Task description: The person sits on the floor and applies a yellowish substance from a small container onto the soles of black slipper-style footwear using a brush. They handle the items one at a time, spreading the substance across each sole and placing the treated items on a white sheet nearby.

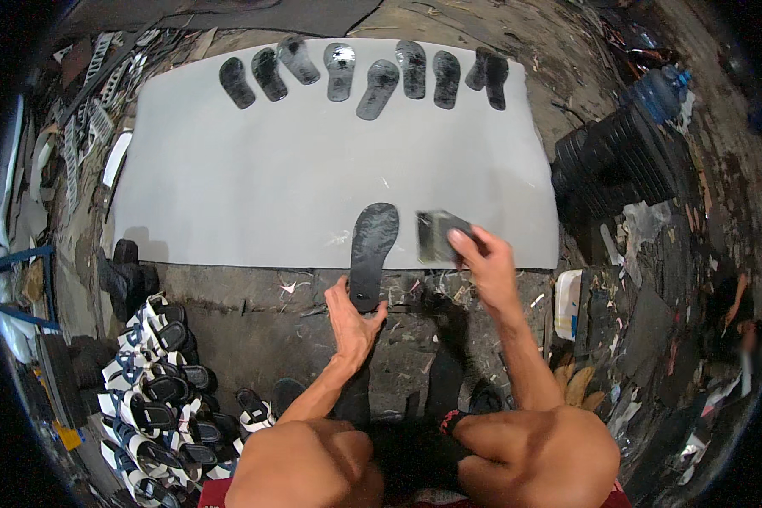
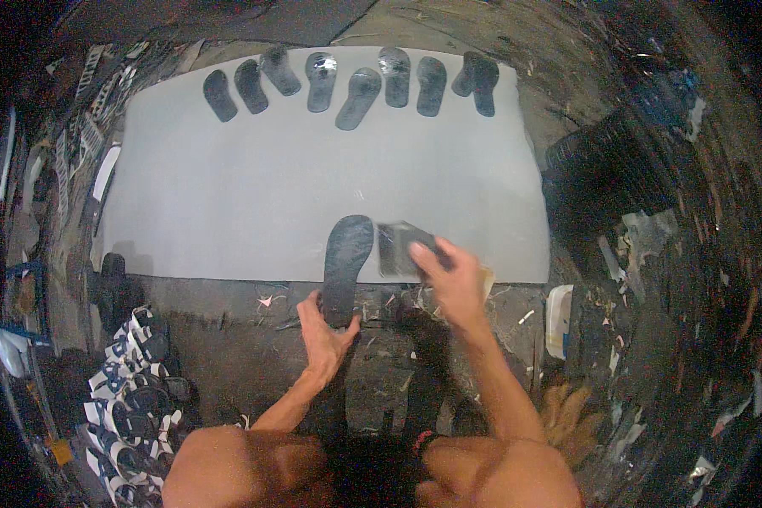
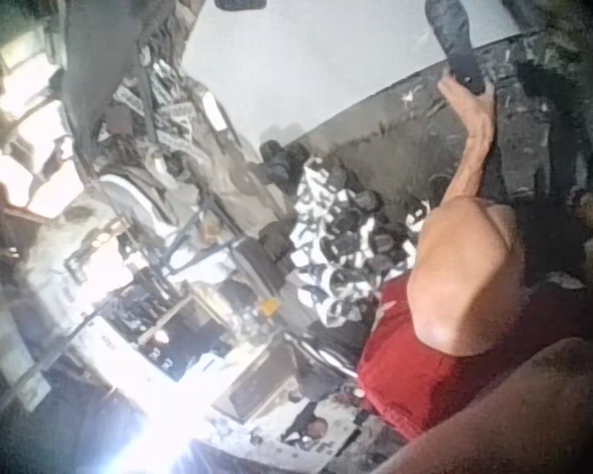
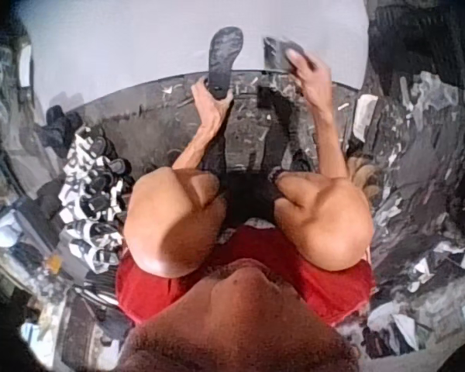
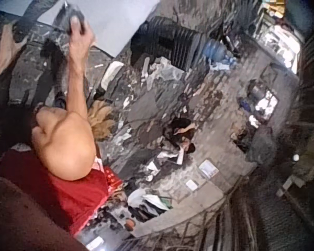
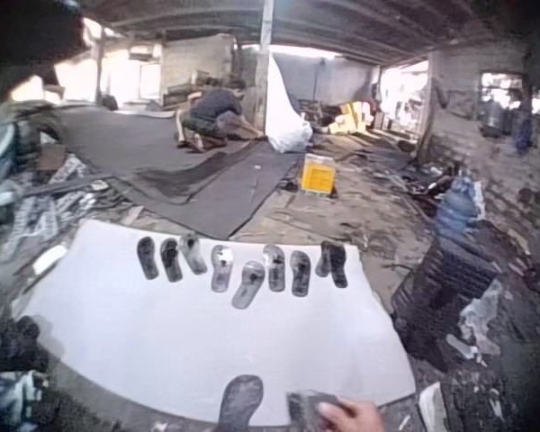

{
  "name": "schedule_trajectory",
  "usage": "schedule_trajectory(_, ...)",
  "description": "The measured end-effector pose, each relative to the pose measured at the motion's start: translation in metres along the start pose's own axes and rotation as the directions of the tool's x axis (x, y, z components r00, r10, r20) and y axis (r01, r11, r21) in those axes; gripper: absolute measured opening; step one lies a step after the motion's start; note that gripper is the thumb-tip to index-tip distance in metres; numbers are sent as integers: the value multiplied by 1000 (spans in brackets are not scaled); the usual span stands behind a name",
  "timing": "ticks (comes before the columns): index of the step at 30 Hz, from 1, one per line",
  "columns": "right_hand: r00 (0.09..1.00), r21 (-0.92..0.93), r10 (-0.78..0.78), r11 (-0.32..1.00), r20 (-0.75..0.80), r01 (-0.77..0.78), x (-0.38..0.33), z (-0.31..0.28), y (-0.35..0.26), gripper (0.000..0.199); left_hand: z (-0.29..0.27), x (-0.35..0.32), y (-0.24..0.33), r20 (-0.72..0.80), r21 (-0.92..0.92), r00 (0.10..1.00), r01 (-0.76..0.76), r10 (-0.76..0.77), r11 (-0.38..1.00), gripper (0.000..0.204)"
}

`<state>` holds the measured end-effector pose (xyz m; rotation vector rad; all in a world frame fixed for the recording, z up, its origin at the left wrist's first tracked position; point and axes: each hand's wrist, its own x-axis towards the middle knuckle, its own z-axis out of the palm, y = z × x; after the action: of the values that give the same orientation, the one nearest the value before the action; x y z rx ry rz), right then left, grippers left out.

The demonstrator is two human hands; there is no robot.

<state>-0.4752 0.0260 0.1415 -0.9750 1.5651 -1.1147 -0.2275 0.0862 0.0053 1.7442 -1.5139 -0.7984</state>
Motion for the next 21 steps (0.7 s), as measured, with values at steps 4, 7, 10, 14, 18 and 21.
schedule_trajectory(4,983,-273,-180,948,-34,164,50,79,45,38,1,-8,-4,77,118,995,-70,62,990,82)
schedule_trajectory(7,968,-538,-249,811,37,229,64,103,67,28,1,-10,-17,74,98,994,-93,85,991,81)
schedule_trajectory(10,899,-596,-438,723,-5,349,77,101,84,23,0,-11,-17,100,75,989,-115,108,990,80)
schedule_trajectory(14,859,-651,-490,604,152,460,102,104,65,19,-4,-12,-18,119,64,987,-119,111,991,79)
schedule_trajectory(18,669,-515,-373,436,643,738,115,107,61,25,1,-12,-21,105,60,986,-134,127,989,78)
schedule_trajectory(21,375,-258,-287,372,881,892,113,108,55,28,-3,-11,-19,120,52,987,-117,110,992,78)
